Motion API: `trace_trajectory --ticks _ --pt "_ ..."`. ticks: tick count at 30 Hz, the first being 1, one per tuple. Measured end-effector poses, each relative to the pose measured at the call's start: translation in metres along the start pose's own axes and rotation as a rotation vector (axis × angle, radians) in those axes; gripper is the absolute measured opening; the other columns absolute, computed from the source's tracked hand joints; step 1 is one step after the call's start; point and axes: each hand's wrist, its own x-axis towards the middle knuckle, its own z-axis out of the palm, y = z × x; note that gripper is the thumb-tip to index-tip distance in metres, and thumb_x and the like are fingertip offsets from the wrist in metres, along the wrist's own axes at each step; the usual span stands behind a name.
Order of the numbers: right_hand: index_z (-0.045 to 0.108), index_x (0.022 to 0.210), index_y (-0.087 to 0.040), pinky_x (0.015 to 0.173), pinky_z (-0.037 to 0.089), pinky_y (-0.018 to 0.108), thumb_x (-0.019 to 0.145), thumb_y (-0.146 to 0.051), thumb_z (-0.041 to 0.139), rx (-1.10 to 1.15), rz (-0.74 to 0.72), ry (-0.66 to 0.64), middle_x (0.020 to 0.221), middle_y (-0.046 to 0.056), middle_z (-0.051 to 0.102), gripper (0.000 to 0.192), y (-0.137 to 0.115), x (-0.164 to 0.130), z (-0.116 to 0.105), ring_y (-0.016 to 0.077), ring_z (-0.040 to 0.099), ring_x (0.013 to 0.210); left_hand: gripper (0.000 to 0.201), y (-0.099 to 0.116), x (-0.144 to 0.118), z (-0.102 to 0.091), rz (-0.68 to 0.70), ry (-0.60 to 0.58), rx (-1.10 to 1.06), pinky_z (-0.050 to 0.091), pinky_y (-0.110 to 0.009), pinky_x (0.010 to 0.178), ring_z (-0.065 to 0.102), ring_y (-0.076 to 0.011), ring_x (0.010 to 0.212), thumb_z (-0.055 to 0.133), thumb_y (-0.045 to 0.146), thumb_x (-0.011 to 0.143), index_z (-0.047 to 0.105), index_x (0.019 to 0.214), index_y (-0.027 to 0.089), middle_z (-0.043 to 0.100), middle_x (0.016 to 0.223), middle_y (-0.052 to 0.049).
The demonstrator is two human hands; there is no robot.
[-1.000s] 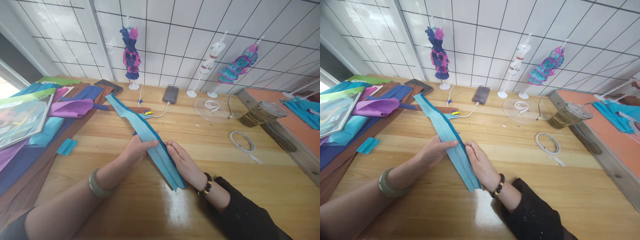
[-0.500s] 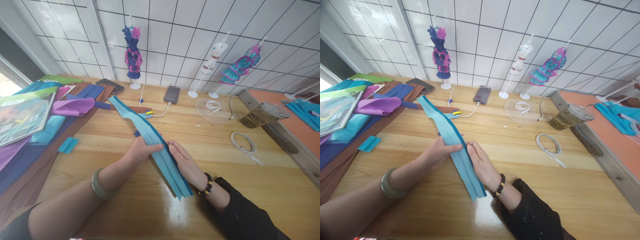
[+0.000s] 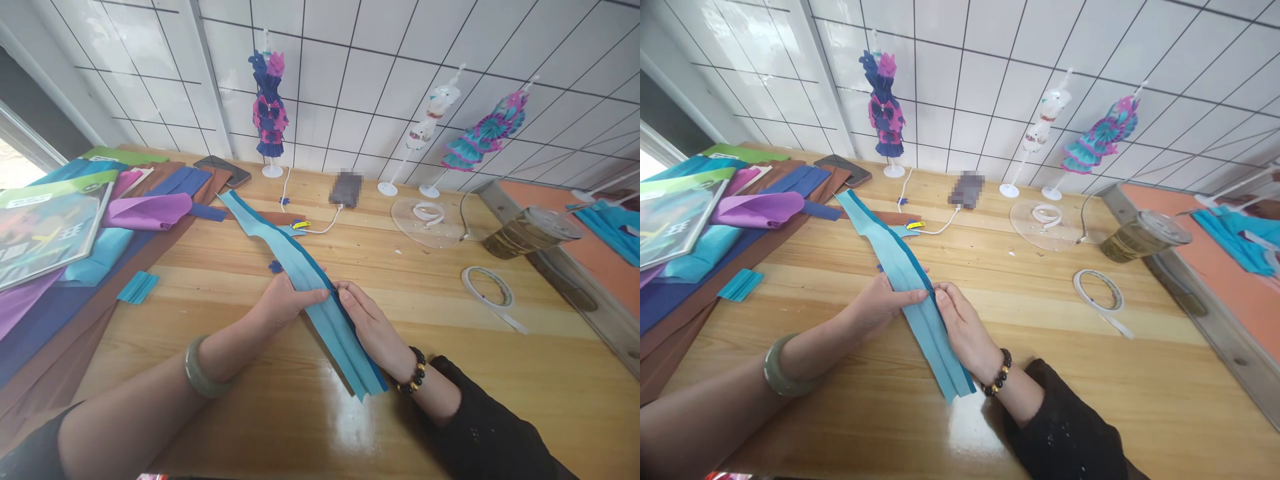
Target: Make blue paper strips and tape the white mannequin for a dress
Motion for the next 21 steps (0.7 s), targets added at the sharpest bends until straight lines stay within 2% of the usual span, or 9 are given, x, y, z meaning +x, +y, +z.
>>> trace_trajectory --ticks 21 --pt "0.053 0.103 -0.021 0.086 0.042 0.028 0.091 -0.039 0.034 -0.041 -0.008 -0.003 0.103 0.004 0.059 0.029 0.0003 0.0011 -0.0004 0.0157 0.052 0.096 0.054 -0.0008 -0.0001 -0.002 -0.048 0.018 0.032 0.046 -0.037 0.083 0.062 -0.0237 0.09 0.077 0.024 0.056 0.06 0.106 0.016 0.07 0.092 -0.007"
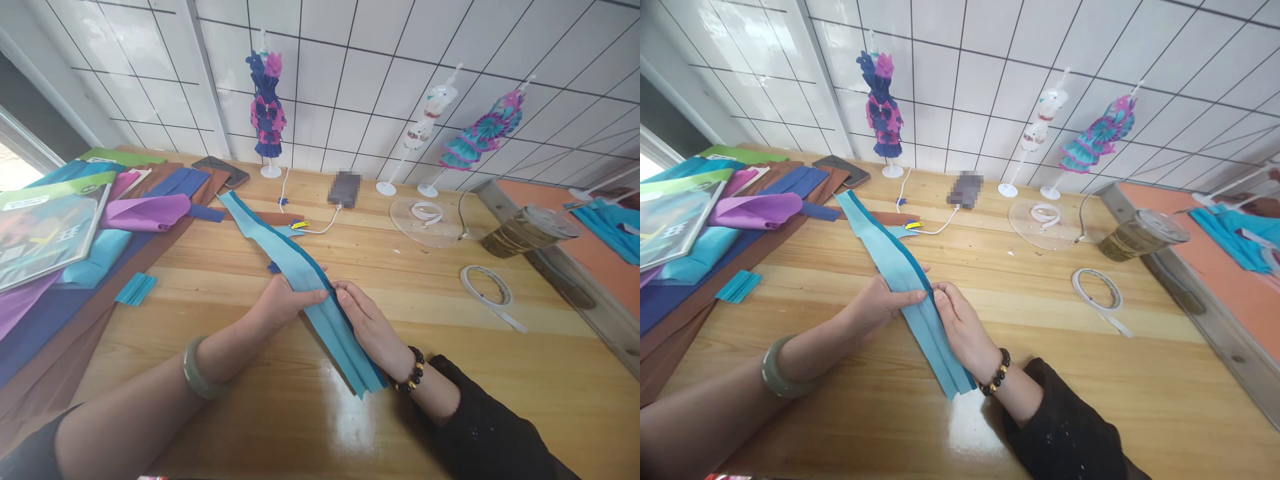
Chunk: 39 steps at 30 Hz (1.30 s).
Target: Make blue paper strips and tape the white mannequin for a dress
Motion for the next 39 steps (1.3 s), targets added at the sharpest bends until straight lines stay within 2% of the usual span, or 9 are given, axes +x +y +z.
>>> trace_trajectory --ticks 16,21,24,34,39 --pt "0.053 0.101 -0.021 0.084 0.043 0.029 0.09 -0.038 0.034 -0.008 0.003 0.014 0.098 0.003 0.059 0.028 -0.002 0.0 0.0 0.0154 0.053 0.092 0.058 0.002 0.0 -0.002 -0.022 -0.023 0.023 0.047 -0.034 0.08 0.062 -0.0229 0.088 0.077 0.026 0.057 0.058 0.111 0.017 0.068 0.095 -0.007" --pt "0.052 0.1 -0.022 0.082 0.043 0.029 0.09 -0.038 0.033 -0.047 0.005 -0.001 0.095 0.003 0.059 0.027 -0.001 0.0 0.0 0.0159 0.053 0.092 0.048 0.008 0.001 -0.004 -0.035 0.025 -0.06 0.048 -0.033 0.074 0.062 -0.0207 0.081 0.074 0.029 0.061 0.06 0.105 0.018 0.068 0.087 -0.005" --pt "0.052 0.097 -0.022 0.081 0.044 0.028 0.09 -0.039 0.034 -0.05 0.013 0.002 0.096 0.003 0.059 0.026 0.0 -0.001 0.001 0.0161 0.053 0.095 0.049 0.01 0.003 -0.006 -0.017 0.04 -0.079 0.048 -0.033 0.073 0.061 -0.02 0.078 0.075 0.025 0.059 0.06 0.105 0.018 0.068 0.082 -0.003" --pt "0.051 0.099 -0.021 0.085 0.042 0.027 0.091 -0.039 0.033 -0.03 0.028 0.0 0.103 0.004 0.058 0.027 -0.002 -0.002 0.0 0.0154 0.052 0.098 0.055 0.008 0.003 -0.006 0.014 0.021 0.016 0.047 -0.033 0.077 0.061 -0.0189 0.081 0.076 0.022 0.058 0.056 0.109 0.017 0.067 0.085 -0.003" --pt "0.052 0.102 -0.021 0.086 0.04 0.026 0.092 -0.038 0.032 0.002 0.012 -0.019 0.103 0.003 0.058 0.028 -0.002 -0.003 0.0 0.0138 0.052 0.095 0.058 0.004 0.002 -0.005 0.029 -0.006 0.062 0.047 -0.034 0.08 0.061 -0.0217 0.086 0.076 0.024 0.058 0.055 0.111 0.017 0.068 0.088 -0.005"
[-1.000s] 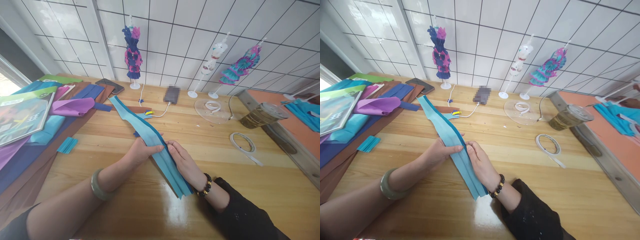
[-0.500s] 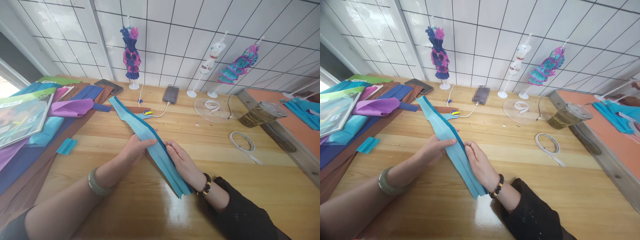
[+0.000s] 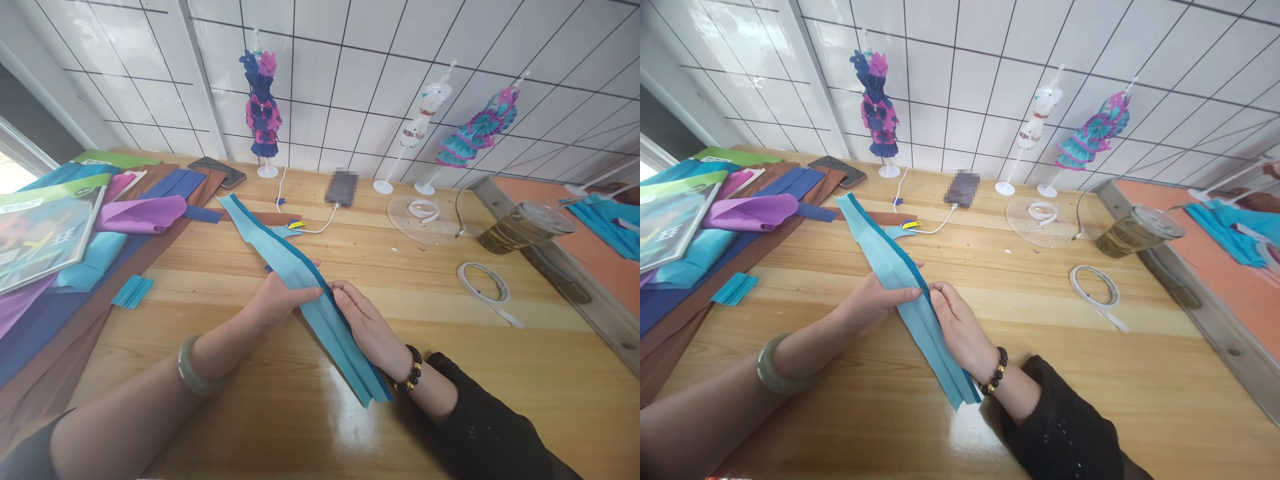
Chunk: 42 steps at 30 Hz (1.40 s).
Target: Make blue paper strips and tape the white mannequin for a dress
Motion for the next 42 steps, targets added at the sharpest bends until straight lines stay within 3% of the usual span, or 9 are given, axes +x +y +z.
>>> trace_trajectory --ticks 12,42 --pt "0.053 0.101 -0.021 0.084 0.041 0.025 0.091 -0.038 0.034 0.033 -0.006 0.011 0.1 0.003 0.059 0.027 -0.0007 0.0008 0.0009 0.0138 0.053 0.092 0.059 -0.0026 -0.001 0.0017 -0.002 -0.027 0.032 0.046 -0.038 0.084 0.06 -0.0252 0.094 0.076 0.026 0.059 0.053 0.113 0.016 0.068 0.095 -0.007" --pt "0.052 0.099 -0.02 0.083 0.041 0.026 0.091 -0.033 0.034 0.011 -0.004 0.024 0.096 0.003 0.058 0.023 -0.0014 0.0025 0.0013 0.0136 0.052 0.09 0.057 -0.0021 -0.0017 0.0025 -0.025 -0.03 0.002 0.048 -0.034 0.079 0.061 -0.0216 0.088 0.076 0.025 0.059 0.055 0.111 0.017 0.067 0.092 -0.006"
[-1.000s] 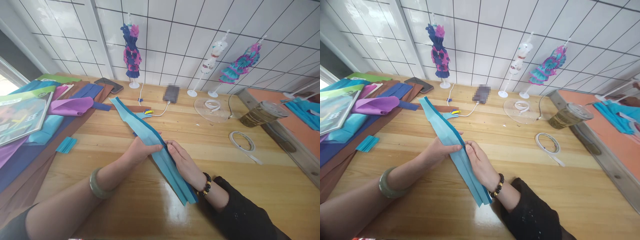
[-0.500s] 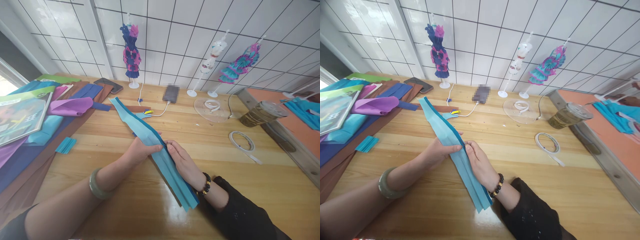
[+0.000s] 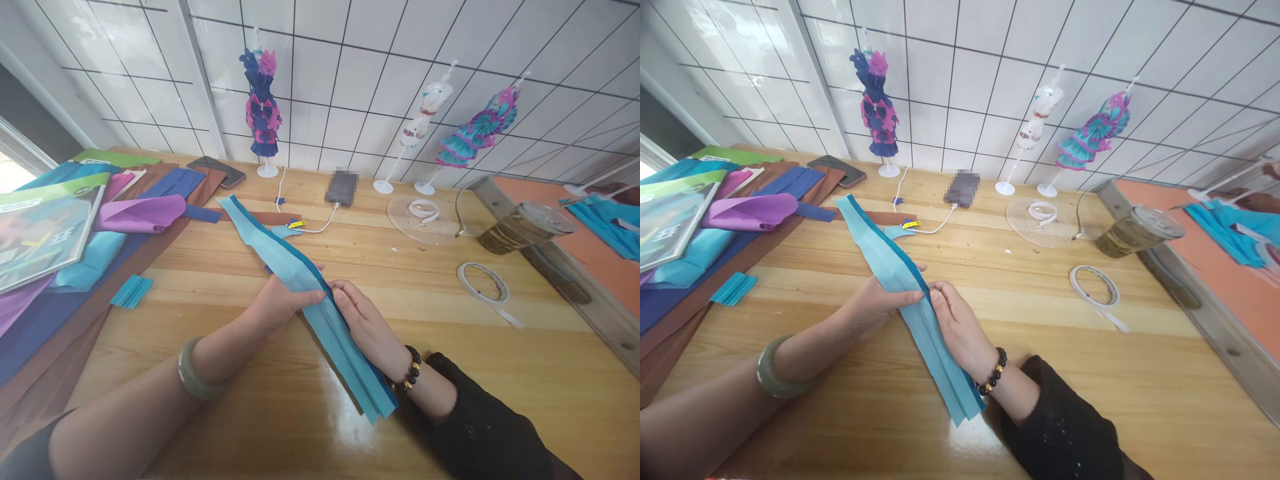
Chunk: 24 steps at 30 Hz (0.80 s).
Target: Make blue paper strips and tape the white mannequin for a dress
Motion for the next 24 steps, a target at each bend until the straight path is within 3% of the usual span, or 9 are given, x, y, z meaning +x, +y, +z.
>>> trace_trajectory --ticks 7,11,24 --pt "0.051 0.095 -0.02 0.082 0.041 0.025 0.091 -0.033 0.034 -0.019 0.007 0.008 0.093 0.002 0.057 0.022 0.0 0.0 0.001 0.0133 0.052 0.088 0.053 0.007 -0.002 0.001 -0.072 0.033 -0.095 0.048 -0.034 0.077 0.062 -0.0215 0.084 0.075 0.027 0.061 0.056 0.11 0.018 0.068 0.088 -0.004" --pt "0.051 0.094 -0.021 0.081 0.042 0.026 0.091 -0.033 0.034 -0.027 0.005 -0.003 0.092 0.002 0.058 0.021 -0.001 0.0 0.001 0.0139 0.052 0.089 0.052 0.01 -0.001 0.0 -0.046 0.056 -0.135 0.048 -0.034 0.076 0.062 -0.0205 0.081 0.075 0.025 0.06 0.056 0.108 0.017 0.067 0.086 -0.004" --pt "0.053 0.099 -0.021 0.082 0.043 0.025 0.09 -0.038 0.035 0.033 0.005 0.012 0.099 0.003 0.059 0.026 -0.001 -0.002 0.001 0.014 0.053 0.091 0.055 -0.001 0.001 0.0 0.016 0.027 0.001 0.046 -0.038 0.083 0.061 -0.0235 0.091 0.075 0.026 0.06 0.055 0.111 0.017 0.068 0.094 -0.007"
